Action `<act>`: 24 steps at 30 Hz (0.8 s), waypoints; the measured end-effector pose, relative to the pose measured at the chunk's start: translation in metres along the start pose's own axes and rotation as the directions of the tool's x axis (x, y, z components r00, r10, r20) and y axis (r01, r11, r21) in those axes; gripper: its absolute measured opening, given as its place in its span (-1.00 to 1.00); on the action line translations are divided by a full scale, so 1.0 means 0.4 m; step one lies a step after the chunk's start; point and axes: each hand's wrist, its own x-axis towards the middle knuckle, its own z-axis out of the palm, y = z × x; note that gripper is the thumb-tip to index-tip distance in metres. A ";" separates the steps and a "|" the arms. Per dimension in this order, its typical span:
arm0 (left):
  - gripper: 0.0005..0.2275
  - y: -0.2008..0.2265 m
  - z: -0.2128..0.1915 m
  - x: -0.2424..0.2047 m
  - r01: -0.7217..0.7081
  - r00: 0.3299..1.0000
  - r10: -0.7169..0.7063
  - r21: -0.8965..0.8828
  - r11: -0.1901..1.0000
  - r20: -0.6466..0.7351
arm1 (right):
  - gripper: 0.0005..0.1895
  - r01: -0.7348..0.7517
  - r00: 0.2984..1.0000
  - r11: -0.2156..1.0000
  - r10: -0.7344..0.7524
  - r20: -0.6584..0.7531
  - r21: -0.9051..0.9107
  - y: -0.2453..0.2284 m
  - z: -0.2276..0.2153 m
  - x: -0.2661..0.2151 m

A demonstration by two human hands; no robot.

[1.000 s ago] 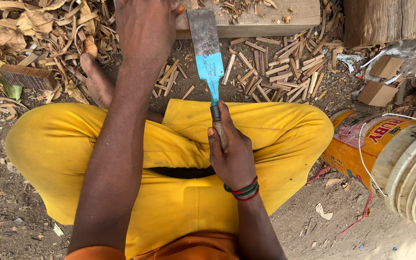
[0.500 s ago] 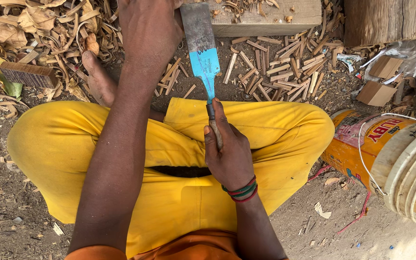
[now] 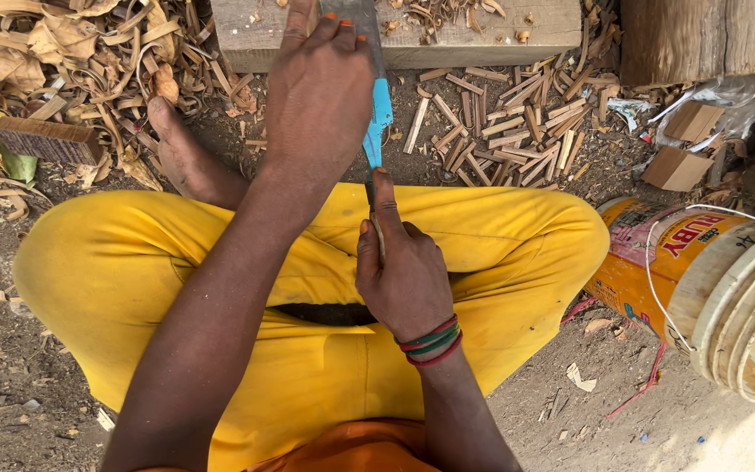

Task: The person sits on the ground and uses a hand tool to scrape and shape a small wooden block, removing shavings onto a wooden surface.

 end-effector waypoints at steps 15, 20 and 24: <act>-0.73 -0.054 0.040 0.045 0.074 0.984 -0.098 -0.153 0.985 -0.151 | -0.33 0.144 0.983 0.988 -0.138 -0.119 0.047 -0.006 0.037 0.101; -0.87 -0.105 0.029 0.022 0.256 0.942 -0.312 -0.332 0.908 -0.126 | -0.46 0.003 0.985 0.966 0.041 -0.166 0.258 -0.017 -0.013 0.045; -0.93 -0.148 0.026 0.014 0.322 0.928 -0.359 -0.277 0.905 -0.097 | -0.43 -0.166 0.977 0.967 0.188 -0.100 0.196 0.006 -0.064 -0.001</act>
